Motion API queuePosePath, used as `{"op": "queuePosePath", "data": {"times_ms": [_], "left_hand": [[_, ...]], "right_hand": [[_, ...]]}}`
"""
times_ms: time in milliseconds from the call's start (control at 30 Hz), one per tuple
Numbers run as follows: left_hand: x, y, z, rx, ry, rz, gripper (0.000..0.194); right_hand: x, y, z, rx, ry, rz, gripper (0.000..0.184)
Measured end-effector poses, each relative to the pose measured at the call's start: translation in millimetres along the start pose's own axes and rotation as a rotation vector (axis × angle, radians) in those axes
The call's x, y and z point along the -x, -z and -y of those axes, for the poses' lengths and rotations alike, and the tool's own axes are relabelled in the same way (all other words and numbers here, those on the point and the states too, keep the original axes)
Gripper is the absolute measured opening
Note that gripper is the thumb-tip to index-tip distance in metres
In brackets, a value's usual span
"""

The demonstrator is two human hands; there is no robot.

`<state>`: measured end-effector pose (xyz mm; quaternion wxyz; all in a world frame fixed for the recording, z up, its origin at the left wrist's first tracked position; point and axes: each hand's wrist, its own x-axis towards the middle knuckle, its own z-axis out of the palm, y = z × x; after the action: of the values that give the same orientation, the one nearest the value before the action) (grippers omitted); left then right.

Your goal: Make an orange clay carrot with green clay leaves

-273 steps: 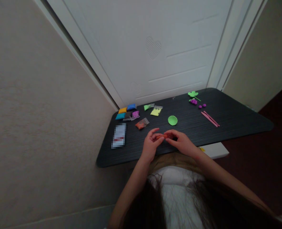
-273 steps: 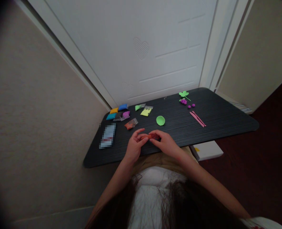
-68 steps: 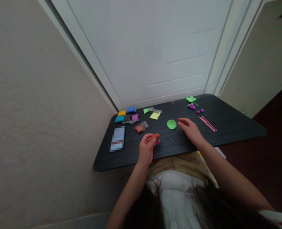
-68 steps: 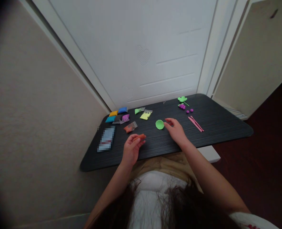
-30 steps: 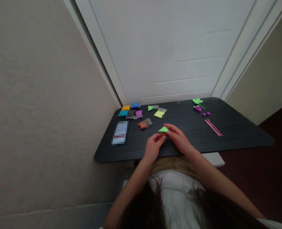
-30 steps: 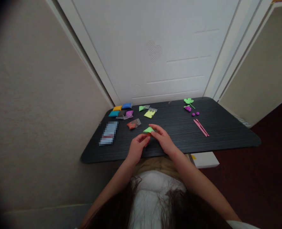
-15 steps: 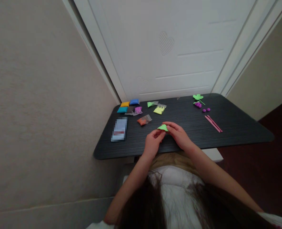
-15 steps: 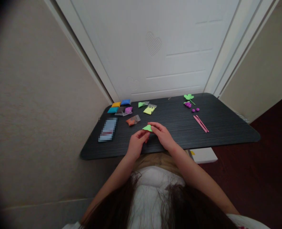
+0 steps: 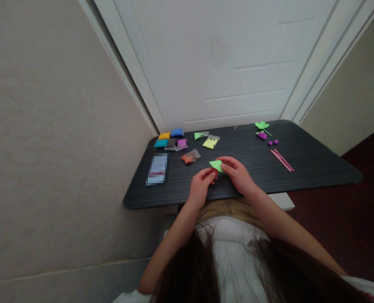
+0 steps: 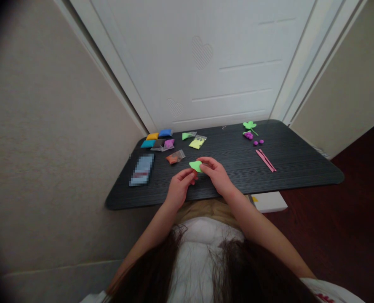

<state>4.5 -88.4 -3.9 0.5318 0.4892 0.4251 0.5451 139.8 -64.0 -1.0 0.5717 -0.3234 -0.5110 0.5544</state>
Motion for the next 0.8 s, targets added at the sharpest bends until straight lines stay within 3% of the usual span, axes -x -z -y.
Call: {"op": "queuePosePath", "data": {"times_ms": [800], "left_hand": [[-0.2, 0.2, -0.6, 0.065, 0.027, -0.024, 0.03]], "right_hand": [[-0.7, 1.1, 0.2, 0.0, -0.021, -0.004, 0.023]]}}
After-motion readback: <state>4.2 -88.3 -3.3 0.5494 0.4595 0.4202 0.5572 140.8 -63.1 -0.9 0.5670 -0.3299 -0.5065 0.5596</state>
